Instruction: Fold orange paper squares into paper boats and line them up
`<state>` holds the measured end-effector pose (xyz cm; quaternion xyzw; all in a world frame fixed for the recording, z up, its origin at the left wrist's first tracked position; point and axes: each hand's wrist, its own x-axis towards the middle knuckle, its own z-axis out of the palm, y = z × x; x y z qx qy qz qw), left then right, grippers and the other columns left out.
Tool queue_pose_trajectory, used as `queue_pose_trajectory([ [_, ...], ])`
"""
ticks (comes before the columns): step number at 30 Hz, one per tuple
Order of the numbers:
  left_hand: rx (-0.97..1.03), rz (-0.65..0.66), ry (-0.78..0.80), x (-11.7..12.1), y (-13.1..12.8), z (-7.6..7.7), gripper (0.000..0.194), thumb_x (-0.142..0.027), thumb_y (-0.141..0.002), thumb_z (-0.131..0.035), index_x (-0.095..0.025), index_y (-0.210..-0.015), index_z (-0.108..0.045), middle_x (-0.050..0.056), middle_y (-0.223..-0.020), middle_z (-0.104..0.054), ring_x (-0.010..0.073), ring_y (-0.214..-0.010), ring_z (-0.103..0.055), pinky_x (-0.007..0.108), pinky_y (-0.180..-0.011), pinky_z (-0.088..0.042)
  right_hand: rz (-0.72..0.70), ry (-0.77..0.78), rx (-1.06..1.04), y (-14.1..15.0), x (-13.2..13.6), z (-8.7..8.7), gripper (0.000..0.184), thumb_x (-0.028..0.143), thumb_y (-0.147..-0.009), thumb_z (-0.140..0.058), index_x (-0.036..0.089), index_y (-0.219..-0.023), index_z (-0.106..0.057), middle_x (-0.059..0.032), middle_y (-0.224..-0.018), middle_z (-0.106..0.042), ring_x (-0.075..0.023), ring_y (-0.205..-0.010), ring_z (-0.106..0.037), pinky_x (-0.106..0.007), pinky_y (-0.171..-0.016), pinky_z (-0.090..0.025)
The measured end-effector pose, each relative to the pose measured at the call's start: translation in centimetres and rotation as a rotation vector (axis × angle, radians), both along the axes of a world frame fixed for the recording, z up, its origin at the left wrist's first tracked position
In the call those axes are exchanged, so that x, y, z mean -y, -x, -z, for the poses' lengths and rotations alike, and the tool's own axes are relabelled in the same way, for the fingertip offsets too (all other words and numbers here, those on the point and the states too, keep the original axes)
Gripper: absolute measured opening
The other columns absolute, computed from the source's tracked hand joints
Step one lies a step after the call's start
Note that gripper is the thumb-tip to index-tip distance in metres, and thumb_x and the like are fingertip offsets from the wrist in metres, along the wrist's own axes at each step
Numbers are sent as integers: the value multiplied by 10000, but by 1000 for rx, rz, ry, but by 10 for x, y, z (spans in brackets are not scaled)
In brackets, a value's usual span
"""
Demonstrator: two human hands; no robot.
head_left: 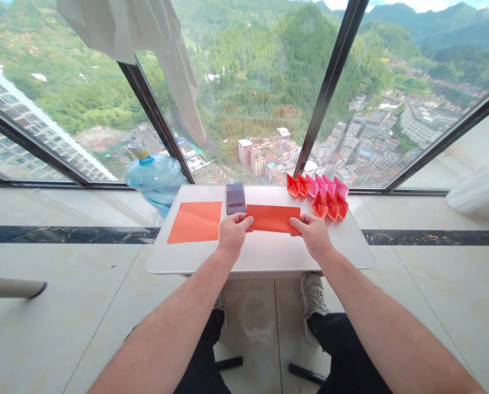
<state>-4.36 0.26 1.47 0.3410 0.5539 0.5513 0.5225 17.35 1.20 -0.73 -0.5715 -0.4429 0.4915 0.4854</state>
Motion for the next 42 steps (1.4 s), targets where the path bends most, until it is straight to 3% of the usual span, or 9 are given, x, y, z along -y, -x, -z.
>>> queue_pose_trajectory([
  [16, 2, 8, -4, -2, 2, 7, 269, -386, -629, -788, -150, -733, -713, 58, -775, -687, 171, -743, -606, 316, -689, -511, -9, -11, 17, 1, 1, 2, 402, 552, -671, -808, 168, -718, -700, -32, -681, -676, -163, -600, -640, -282, -567, -557],
  [42, -2, -22, -7, -2, 2, 3, 292, -407, -630, -794, -143, -716, -702, 51, -759, -658, 156, -719, -583, 298, -658, -527, -9, -21, -15, 2, 1, 4, 419, 565, -681, -804, 164, -699, -684, -37, -668, -670, -163, -582, -632, -289, -565, -554],
])
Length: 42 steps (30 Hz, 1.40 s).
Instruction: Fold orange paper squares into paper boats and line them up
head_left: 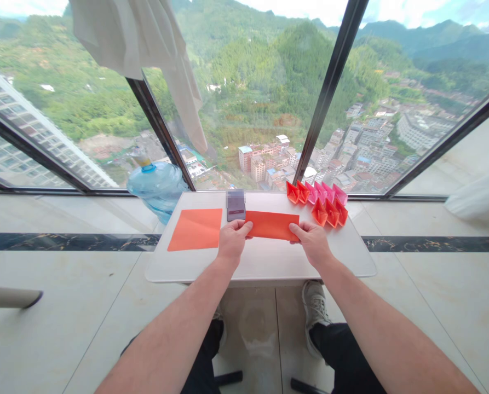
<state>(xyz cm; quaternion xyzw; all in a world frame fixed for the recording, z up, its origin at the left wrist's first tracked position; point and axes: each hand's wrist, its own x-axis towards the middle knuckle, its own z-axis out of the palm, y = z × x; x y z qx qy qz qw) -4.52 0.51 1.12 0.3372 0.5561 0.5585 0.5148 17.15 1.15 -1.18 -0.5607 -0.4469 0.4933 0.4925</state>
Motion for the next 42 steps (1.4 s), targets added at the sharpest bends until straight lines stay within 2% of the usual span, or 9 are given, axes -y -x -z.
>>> queue_pose_trajectory([
  [14, 4, -12, -2, 0, 0, 0, 345, -451, -597, -827, -147, -700, -702, 39, -734, -647, 150, -694, -578, 300, -649, -527, 5, 1, 10, 1, 1, -2, 426, 580, -683, -793, 172, -692, -670, -26, -650, -665, -163, -581, -638, -287, -572, -556],
  [27, 0, -5, -4, 0, 0, -1, 316, -432, -606, -812, -150, -685, -694, 38, -724, -650, 148, -693, -577, 293, -651, -517, -4, -1, 3, 2, 2, -2, 423, 576, -683, -791, 167, -708, -686, -33, -668, -669, -163, -592, -624, -293, -571, -537],
  [30, -20, -7, -4, 0, 1, 0, 292, -418, -618, -793, -153, -677, -684, 34, -705, -647, 145, -673, -570, 289, -645, -498, -28, 10, 16, 0, 2, -6, 389, 541, -688, -792, 168, -703, -681, -25, -671, -666, -154, -614, -616, -276, -581, -518],
  [32, -42, -4, 2, 0, 2, 0, 268, -402, -627, -776, -157, -672, -677, 27, -678, -638, 140, -649, -556, 280, -629, -471, -63, 29, -15, -4, 0, -13, 359, 521, -698, -780, 176, -764, -701, -32, -749, -697, -162, -684, -638, -266, -602, -513],
  [34, -87, 30, 8, 0, 2, -1, 237, -382, -635, -758, -162, -651, -670, 16, -634, -620, 133, -618, -535, 269, -605, -434, -86, 65, -75, -9, -4, -21, 378, 530, -721, -741, 198, -902, -730, -51, -888, -731, -191, -802, -674, -276, -639, -524],
  [36, -159, 102, 15, 2, 0, -2, 213, -361, -639, -737, -169, -606, -653, 6, -591, -598, 130, -591, -515, 264, -586, -400, -116, 85, -20, -14, -7, -29, 401, 534, -728, -732, 207, -959, -746, -74, -983, -744, -198, -867, -683, -268, -661, -512],
  [37, -197, 151, 19, 3, -1, -3, 208, -353, -639, -727, -172, -582, -640, 2, -578, -592, 130, -583, -510, 264, -581, -389, -176, 95, 11, -16, -9, -32, 406, 542, -739, -722, 204, -963, -754, -84, -1003, -745, -202, -874, -685, -276, -678, -511],
  [39, -259, 265, 24, 5, -5, -5, 200, -336, -633, -708, -178, -550, -617, -4, -567, -589, 133, -576, -508, 265, -581, -379, -277, 86, 116, -17, -10, -38, 398, 525, -730, -742, 197, -954, -770, -91, -992, -748, -204, -867, -677, -283, -691, -506],
  [42, -342, 424, -3, 9, -11, -6, 170, -311, -627, -684, -184, -540, -612, -10, -557, -588, 137, -568, -505, 262, -571, -371, -350, 40, 276, -10, -9, -43, 380, 485, -693, -781, 197, -940, -788, -67, -887, -752, -183, -793, -651, -263, -651, -473],
])
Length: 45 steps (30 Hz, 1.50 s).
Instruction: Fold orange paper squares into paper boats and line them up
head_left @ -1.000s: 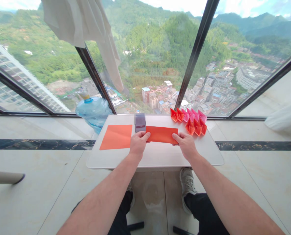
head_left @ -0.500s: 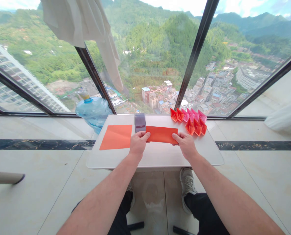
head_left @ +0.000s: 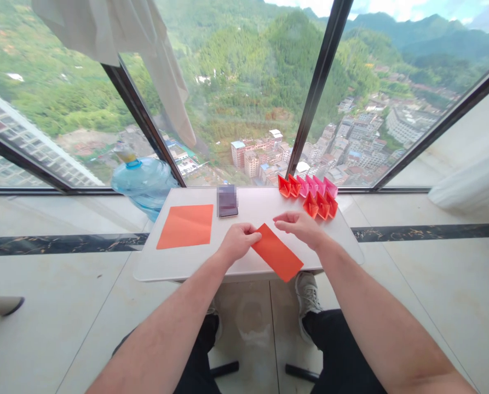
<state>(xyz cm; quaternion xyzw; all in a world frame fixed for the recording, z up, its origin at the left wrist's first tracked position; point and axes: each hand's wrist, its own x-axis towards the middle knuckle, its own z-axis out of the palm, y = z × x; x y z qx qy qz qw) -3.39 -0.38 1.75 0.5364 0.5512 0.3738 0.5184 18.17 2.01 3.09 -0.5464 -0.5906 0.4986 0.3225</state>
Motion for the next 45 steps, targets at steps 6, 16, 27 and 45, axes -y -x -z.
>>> queue_pose_trajectory([
  [6, -60, 96, -97, 2, -7, -2, 165, -328, -658, -678, -187, -574, -653, -12, -559, -589, 134, -562, -488, 250, -539, -348, -71, -19, 49, 24, 6, -6, 207, 375, -669, -753, 170, -693, -738, 3, -613, -658, -123, -584, -541, -226, -510, -365],
  [16, 231, -150, 18, -4, -3, -6, 325, -453, -618, -810, -158, -619, -671, 31, -626, -636, 143, -616, -545, 287, -626, -430, 202, -80, -132, 36, 0, 5, 265, 418, -655, -742, 177, -601, -644, 27, -546, -570, -107, -540, -471, -243, -524, -382],
  [27, 398, -289, 21, -13, -5, -4, 358, -455, -584, -840, -158, -593, -640, 18, -619, -605, 124, -600, -533, 290, -623, -463, 321, -89, -267, 47, -3, 14, 306, 458, -630, -776, 189, -600, -632, 17, -566, -569, -118, -533, -471, -259, -512, -382],
  [45, 293, -198, 36, -8, -8, 3, 364, -495, -663, -767, -143, -665, -673, 27, -667, -641, 141, -656, -568, 294, -674, -487, 554, -211, -294, 51, 0, 20, 289, 456, -683, -736, 178, -645, -666, 17, -580, -581, -127, -581, -490, -266, -559, -408],
])
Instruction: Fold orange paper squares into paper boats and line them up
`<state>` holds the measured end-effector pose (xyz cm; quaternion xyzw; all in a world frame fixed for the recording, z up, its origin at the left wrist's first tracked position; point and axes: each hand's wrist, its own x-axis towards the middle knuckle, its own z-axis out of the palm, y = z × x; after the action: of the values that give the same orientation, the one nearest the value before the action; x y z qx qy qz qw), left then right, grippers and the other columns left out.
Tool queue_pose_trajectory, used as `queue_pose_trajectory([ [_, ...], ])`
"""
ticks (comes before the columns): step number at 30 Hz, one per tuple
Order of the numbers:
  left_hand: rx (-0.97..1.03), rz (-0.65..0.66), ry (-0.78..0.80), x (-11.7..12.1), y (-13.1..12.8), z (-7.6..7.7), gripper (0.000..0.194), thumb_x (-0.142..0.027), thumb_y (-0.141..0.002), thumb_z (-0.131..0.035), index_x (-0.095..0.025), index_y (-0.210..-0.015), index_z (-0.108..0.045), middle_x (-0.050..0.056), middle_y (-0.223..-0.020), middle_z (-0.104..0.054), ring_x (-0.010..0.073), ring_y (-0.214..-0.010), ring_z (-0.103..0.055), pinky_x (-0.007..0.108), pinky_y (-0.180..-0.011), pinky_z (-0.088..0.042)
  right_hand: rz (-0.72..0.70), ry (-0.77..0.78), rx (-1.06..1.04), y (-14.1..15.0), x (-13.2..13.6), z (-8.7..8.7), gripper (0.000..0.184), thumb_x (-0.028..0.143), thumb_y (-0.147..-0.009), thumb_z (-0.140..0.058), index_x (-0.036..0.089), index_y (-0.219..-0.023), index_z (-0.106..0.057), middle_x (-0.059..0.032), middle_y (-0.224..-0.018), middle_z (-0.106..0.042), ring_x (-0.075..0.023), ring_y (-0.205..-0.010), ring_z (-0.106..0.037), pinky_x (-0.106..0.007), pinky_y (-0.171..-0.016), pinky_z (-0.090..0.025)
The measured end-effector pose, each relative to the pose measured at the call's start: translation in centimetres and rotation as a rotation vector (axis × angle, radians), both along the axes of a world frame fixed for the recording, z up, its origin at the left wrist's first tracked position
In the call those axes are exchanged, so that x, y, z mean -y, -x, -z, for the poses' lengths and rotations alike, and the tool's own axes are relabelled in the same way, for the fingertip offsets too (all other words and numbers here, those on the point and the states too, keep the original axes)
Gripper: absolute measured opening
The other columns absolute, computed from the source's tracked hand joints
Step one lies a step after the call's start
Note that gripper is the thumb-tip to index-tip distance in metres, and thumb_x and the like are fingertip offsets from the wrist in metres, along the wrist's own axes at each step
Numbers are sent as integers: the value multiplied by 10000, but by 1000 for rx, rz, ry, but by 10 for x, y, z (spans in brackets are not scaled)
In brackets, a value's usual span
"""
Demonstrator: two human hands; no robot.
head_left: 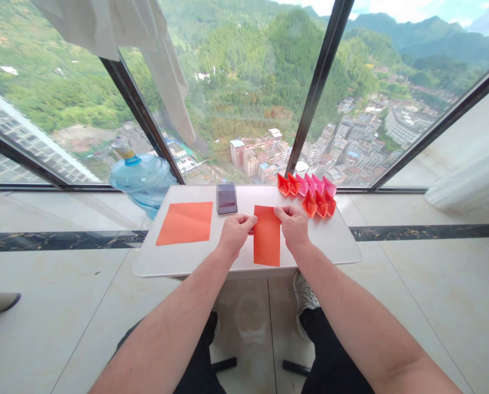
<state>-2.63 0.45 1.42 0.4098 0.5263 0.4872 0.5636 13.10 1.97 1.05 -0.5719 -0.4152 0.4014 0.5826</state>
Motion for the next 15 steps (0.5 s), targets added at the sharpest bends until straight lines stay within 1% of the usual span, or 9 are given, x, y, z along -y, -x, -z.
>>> queue_pose_trajectory([
  [3, -64, -11, -36, 1, 0, -3, 317, -454, -685, -752, -146, -675, -680, 17, -672, -641, 137, -669, -565, 277, -673, -482, -15, 9, -57, 2, 1, 3, 283, 443, -671, -757, 174, -656, -669, 23, -587, -580, -123, -593, -493, -265, -575, -413],
  [6, -107, -27, -76, 0, 2, -5, 305, -456, -706, -732, -153, -711, -698, 18, -703, -663, 142, -675, -570, 264, -652, -469, -52, 27, -119, 5, 2, 5, 298, 454, -662, -769, 179, -649, -655, 24, -595, -584, -122, -595, -502, -264, -576, -426],
  [9, -127, -41, -99, -2, 6, -6, 298, -451, -709, -719, -154, -696, -688, 18, -711, -669, 142, -662, -569, 259, -628, -455, -149, 90, -157, 3, 0, 3, 338, 490, -646, -778, 178, -658, -650, 9, -636, -618, -128, -609, -534, -269, -581, -447],
  [11, -163, -35, -106, -4, 10, -6, 293, -445, -709, -711, -155, -684, -677, 13, -698, -663, 139, -648, -563, 252, -607, -441, -270, 147, -138, -3, -2, -1, 370, 508, -646, -785, 172, -780, -702, -26, -766, -687, -152, -688, -595, -276, -608, -472],
  [12, -191, -19, -108, -4, 11, -7, 294, -445, -709, -707, -156, -675, -669, 11, -688, -658, 137, -638, -558, 248, -592, -432, -332, 162, -109, -7, -4, -4, 421, 503, -652, -791, 179, -915, -728, -47, -883, -720, -169, -766, -629, -281, -638, -486],
  [13, -221, 6, -106, -4, 11, -8, 297, -447, -709, -702, -156, -669, -663, 9, -676, -653, 137, -627, -554, 245, -576, -422, -372, 166, -70, -10, -5, -8, 491, 501, -662, -794, 189, -1034, -725, -64, -980, -730, -184, -838, -650, -290, -675, -499],
  [14, -249, 38, -103, -4, 12, -9, 299, -450, -711, -694, -157, -666, -658, 8, -668, -650, 138, -620, -552, 243, -563, -416, -393, 156, -25, -14, -6, -11, 532, 502, -675, -791, 192, -1100, -714, -76, -1031, -733, -194, -887, -659, -299, -714, -507],
  [15, -279, 75, -106, -4, 11, -10, 298, -451, -712, -685, -158, -665, -656, 9, -663, -648, 140, -616, -552, 243, -554, -412, -408, 135, 36, -16, -6, -14, 539, 494, -686, -789, 191, -1124, -712, -84, -1064, -733, -200, -926, -663, -307, -757, -510],
])
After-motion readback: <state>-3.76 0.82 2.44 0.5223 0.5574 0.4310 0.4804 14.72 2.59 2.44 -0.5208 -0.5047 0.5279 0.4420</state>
